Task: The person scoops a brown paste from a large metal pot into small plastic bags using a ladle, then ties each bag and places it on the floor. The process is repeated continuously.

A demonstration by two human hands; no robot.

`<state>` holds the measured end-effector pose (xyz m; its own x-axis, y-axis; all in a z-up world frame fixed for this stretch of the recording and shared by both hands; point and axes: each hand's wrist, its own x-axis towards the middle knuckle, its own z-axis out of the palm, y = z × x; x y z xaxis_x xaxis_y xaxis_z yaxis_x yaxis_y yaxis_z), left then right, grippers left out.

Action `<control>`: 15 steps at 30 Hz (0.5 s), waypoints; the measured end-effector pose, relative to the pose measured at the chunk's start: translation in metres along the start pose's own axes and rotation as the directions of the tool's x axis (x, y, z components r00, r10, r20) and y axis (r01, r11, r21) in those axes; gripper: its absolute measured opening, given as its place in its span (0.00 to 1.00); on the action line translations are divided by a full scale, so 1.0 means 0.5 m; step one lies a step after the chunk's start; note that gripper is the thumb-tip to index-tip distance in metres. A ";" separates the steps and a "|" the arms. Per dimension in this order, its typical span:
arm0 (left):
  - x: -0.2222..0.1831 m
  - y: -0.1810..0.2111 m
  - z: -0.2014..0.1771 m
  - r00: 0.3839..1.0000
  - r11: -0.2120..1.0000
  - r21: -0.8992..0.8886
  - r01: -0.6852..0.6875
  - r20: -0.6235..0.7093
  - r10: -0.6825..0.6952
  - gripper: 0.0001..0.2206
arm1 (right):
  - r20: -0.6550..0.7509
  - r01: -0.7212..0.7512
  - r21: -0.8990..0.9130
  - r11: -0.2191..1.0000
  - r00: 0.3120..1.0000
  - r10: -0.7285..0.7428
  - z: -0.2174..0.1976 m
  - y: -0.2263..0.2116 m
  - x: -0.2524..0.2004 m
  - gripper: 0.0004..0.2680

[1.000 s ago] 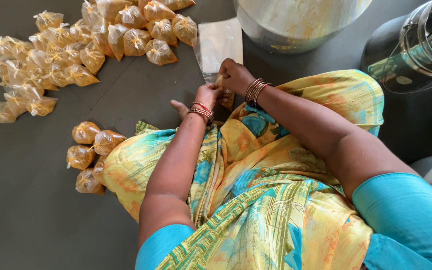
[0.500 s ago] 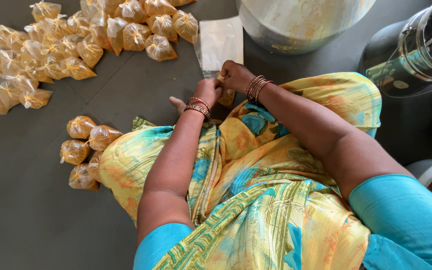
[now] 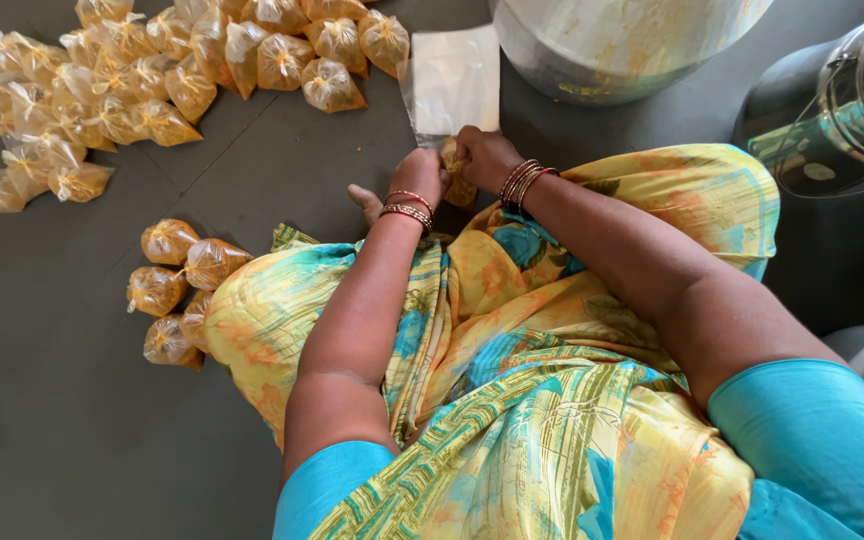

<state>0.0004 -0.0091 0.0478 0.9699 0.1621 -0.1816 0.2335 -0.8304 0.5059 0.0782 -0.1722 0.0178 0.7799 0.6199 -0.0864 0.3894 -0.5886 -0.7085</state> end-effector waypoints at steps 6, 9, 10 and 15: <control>0.010 -0.019 0.047 0.995 0.998 0.037 -0.059 -0.079 0.062 0.05 | -0.071 0.077 -0.217 0.973 0.993 -0.094 0.000 -0.030 -0.043 0.08; 0.021 -0.025 0.049 0.971 0.985 0.065 -0.163 -0.164 0.171 0.03 | -0.128 0.296 -0.304 0.906 0.929 -0.346 -0.004 -0.059 -0.070 0.11; 0.025 -0.026 0.046 0.958 0.975 0.075 -0.207 -0.189 0.218 0.03 | -0.141 0.385 -0.336 0.859 0.882 -0.450 -0.008 -0.065 -0.071 0.13; 0.018 -0.024 0.037 0.993 0.996 -0.025 -0.087 -0.080 0.085 0.05 | -0.144 0.143 -0.218 0.965 0.974 -0.177 -0.027 -0.052 -0.066 0.08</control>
<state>0.0050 -0.0077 0.0245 0.9886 0.1331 -0.0705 0.1500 -0.8277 0.5407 0.0491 -0.1843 0.0486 0.7614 0.6325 0.1421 0.5940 -0.5929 -0.5438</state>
